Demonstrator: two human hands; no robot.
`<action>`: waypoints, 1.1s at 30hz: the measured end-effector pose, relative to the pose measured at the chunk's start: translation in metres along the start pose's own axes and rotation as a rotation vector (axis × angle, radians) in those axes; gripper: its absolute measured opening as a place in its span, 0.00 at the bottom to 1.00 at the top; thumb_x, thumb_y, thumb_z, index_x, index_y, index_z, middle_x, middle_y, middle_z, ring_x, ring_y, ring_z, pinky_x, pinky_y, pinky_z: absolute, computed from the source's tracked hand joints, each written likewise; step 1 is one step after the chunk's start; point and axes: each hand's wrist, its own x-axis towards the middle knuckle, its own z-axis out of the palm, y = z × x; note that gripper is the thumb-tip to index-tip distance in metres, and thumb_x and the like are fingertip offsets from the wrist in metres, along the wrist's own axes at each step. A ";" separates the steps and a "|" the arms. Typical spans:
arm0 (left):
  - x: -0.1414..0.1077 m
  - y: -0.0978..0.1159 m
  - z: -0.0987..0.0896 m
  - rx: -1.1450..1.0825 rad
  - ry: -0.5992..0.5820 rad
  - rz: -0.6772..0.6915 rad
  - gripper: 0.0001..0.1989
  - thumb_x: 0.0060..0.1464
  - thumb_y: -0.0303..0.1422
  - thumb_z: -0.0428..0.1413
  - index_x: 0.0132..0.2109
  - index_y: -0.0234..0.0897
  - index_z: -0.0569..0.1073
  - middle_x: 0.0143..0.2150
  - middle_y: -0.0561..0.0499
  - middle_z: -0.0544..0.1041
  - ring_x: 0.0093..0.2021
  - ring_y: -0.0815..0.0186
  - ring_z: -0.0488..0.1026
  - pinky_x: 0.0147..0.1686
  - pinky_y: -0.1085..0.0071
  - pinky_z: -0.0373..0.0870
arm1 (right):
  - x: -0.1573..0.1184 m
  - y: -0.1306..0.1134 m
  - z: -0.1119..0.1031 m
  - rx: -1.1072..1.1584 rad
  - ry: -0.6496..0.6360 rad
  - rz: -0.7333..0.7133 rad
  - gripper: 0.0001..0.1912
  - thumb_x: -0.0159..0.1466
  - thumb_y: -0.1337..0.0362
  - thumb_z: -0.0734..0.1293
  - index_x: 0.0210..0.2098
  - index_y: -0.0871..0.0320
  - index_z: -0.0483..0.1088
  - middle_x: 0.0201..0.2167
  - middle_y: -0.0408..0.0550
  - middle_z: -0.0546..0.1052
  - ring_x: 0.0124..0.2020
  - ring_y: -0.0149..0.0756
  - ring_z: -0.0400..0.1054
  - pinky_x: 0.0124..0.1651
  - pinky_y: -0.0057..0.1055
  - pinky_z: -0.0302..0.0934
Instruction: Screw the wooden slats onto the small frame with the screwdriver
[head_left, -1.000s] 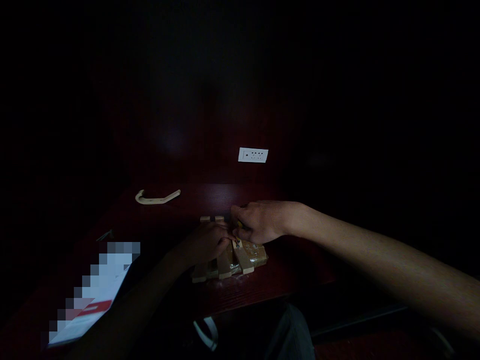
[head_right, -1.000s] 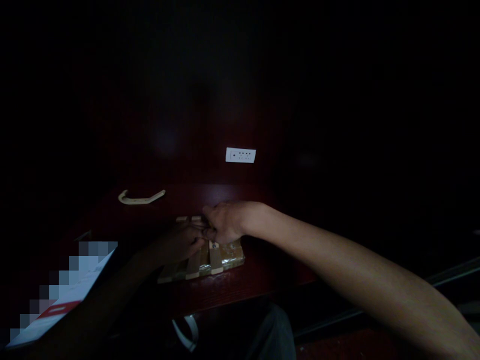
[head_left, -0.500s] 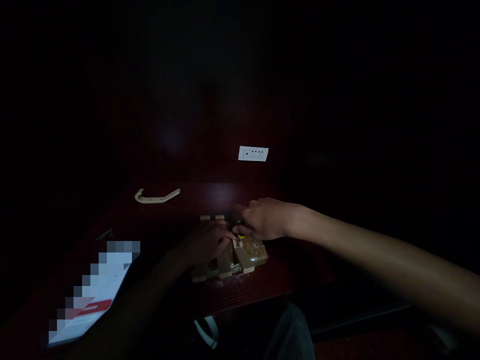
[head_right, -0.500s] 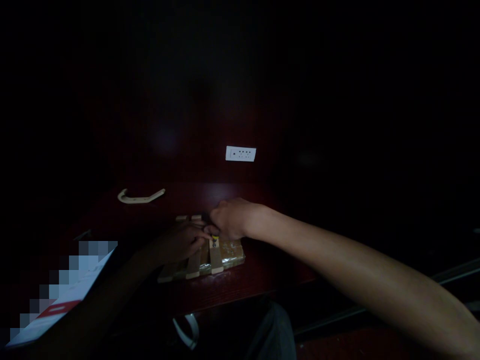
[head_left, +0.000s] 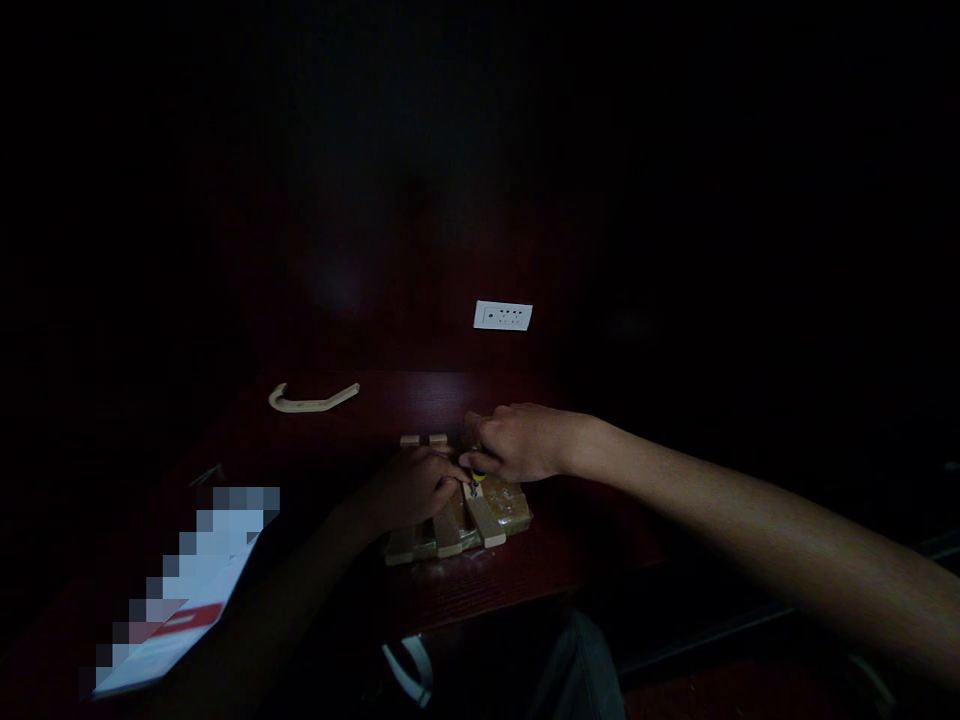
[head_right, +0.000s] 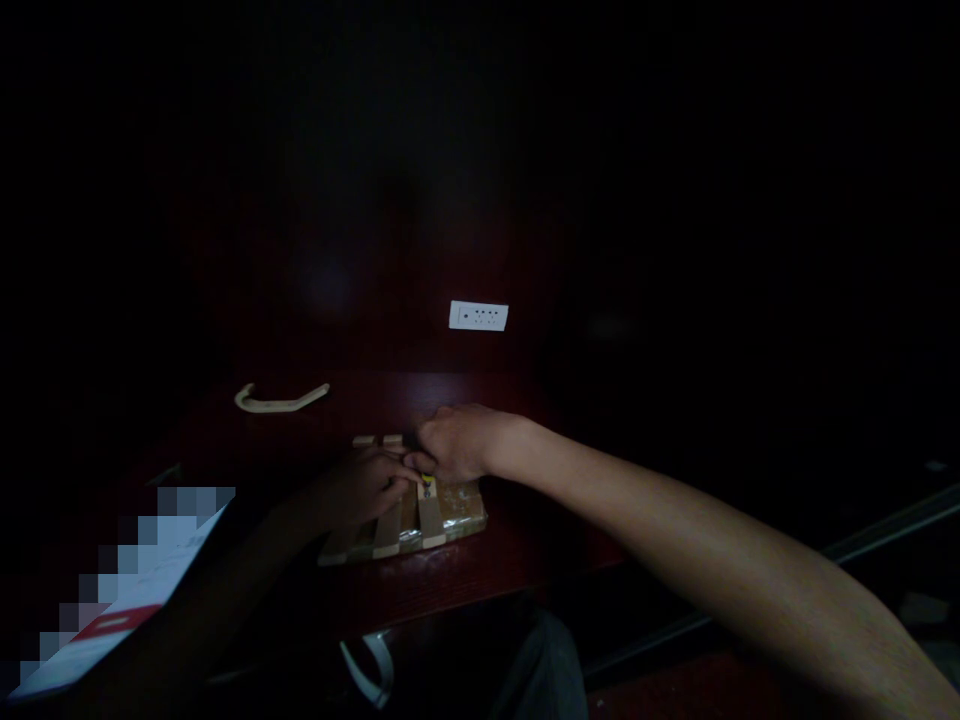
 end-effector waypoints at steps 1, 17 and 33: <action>0.001 0.001 -0.001 -0.015 0.003 0.019 0.16 0.57 0.24 0.49 0.43 0.41 0.81 0.46 0.49 0.81 0.46 0.63 0.76 0.49 0.65 0.70 | -0.002 0.001 -0.001 0.038 -0.023 0.005 0.22 0.69 0.52 0.57 0.51 0.64 0.67 0.40 0.61 0.78 0.37 0.45 0.74 0.35 0.35 0.63; 0.001 0.005 -0.005 0.026 -0.021 -0.014 0.14 0.57 0.24 0.50 0.38 0.40 0.81 0.40 0.51 0.82 0.41 0.62 0.77 0.44 0.67 0.69 | -0.008 -0.002 0.000 -0.008 0.048 -0.024 0.21 0.71 0.54 0.54 0.51 0.63 0.65 0.41 0.62 0.78 0.37 0.46 0.75 0.35 0.37 0.63; 0.002 0.004 -0.004 0.000 -0.006 -0.011 0.14 0.56 0.24 0.49 0.38 0.38 0.80 0.43 0.49 0.81 0.46 0.62 0.76 0.49 0.66 0.69 | -0.016 0.004 0.014 -0.071 0.235 -0.134 0.15 0.72 0.57 0.54 0.47 0.60 0.63 0.40 0.56 0.78 0.29 0.39 0.72 0.30 0.33 0.57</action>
